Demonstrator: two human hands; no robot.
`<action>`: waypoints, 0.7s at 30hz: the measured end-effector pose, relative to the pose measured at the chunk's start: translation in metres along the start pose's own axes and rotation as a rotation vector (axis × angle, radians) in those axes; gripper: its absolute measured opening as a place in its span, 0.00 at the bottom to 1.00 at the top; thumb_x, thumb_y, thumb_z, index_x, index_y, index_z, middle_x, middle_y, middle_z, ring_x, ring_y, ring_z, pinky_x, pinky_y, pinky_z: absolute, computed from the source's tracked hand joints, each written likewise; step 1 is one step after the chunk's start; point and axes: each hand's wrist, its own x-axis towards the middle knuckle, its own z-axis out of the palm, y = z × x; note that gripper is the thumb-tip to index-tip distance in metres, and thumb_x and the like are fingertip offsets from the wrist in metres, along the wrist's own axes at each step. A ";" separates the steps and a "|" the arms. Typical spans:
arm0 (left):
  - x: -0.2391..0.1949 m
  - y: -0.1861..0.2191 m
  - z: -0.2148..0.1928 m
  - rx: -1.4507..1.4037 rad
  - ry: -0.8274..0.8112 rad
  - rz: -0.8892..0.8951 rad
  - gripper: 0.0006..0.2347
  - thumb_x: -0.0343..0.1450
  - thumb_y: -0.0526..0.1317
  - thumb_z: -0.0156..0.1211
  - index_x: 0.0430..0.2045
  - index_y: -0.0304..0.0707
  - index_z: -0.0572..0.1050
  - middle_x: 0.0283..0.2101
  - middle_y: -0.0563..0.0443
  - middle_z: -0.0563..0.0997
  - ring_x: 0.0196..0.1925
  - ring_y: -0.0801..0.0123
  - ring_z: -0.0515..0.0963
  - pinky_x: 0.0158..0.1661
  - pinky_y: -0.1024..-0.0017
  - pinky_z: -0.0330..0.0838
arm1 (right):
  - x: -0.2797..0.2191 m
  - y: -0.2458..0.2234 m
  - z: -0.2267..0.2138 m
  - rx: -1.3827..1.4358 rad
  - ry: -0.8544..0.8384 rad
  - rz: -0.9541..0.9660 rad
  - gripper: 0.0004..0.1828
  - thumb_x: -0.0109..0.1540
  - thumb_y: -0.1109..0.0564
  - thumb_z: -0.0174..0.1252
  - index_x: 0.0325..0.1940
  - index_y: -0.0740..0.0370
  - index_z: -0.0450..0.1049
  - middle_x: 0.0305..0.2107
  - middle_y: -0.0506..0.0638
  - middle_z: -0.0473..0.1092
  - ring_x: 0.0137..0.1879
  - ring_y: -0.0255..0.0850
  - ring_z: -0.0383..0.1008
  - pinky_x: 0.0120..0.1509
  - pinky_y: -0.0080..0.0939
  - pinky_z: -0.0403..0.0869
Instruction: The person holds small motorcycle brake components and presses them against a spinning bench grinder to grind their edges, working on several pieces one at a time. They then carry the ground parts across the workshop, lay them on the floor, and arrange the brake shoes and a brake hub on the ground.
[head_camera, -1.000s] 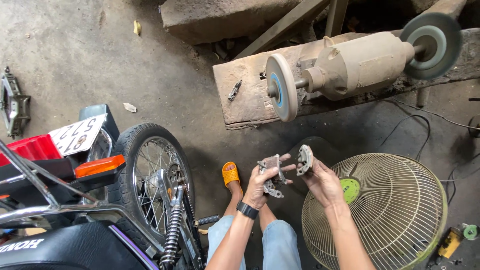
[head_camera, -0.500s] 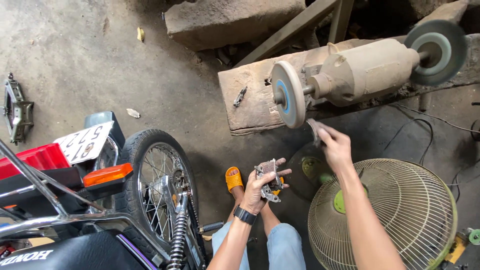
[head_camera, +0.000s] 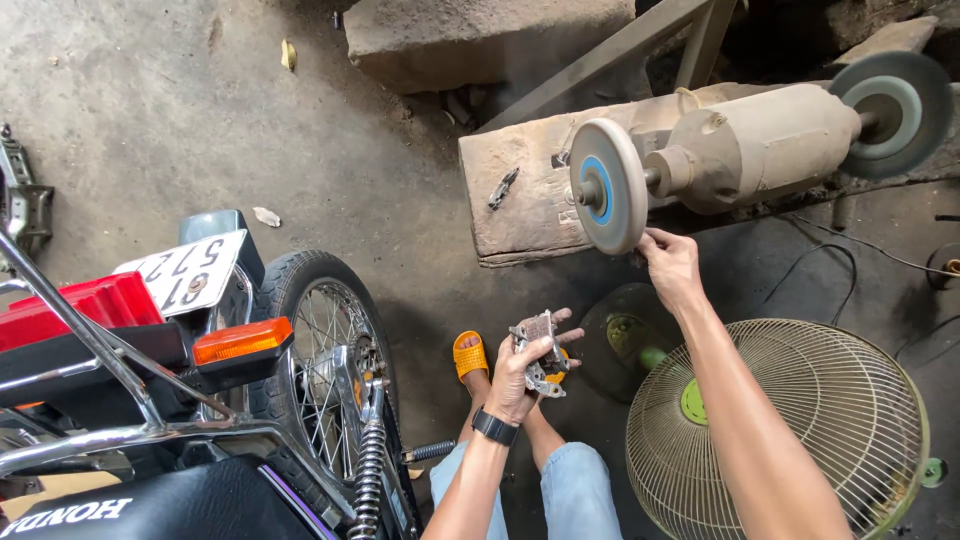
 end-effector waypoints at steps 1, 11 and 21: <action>-0.001 0.001 0.000 -0.003 0.000 -0.001 0.22 0.70 0.35 0.61 0.59 0.26 0.68 0.66 0.34 0.71 0.63 0.41 0.76 0.47 0.54 0.83 | -0.003 -0.002 0.000 -0.003 0.000 0.001 0.13 0.68 0.57 0.61 0.49 0.71 0.81 0.29 0.45 0.74 0.32 0.29 0.67 0.38 0.31 0.67; -0.003 0.001 -0.001 -0.005 0.012 0.012 0.22 0.70 0.35 0.61 0.60 0.26 0.68 0.65 0.33 0.72 0.62 0.42 0.77 0.46 0.55 0.83 | -0.028 -0.022 -0.011 0.255 -0.022 0.073 0.17 0.68 0.58 0.58 0.59 0.70 0.76 0.44 0.50 0.76 0.44 0.33 0.73 0.46 0.35 0.73; -0.011 -0.007 0.019 0.035 0.020 0.005 0.21 0.70 0.35 0.60 0.58 0.27 0.69 0.61 0.35 0.76 0.58 0.44 0.80 0.46 0.54 0.83 | -0.048 -0.033 -0.022 0.279 -0.049 0.087 0.19 0.68 0.60 0.55 0.63 0.72 0.74 0.48 0.53 0.76 0.45 0.34 0.73 0.46 0.36 0.72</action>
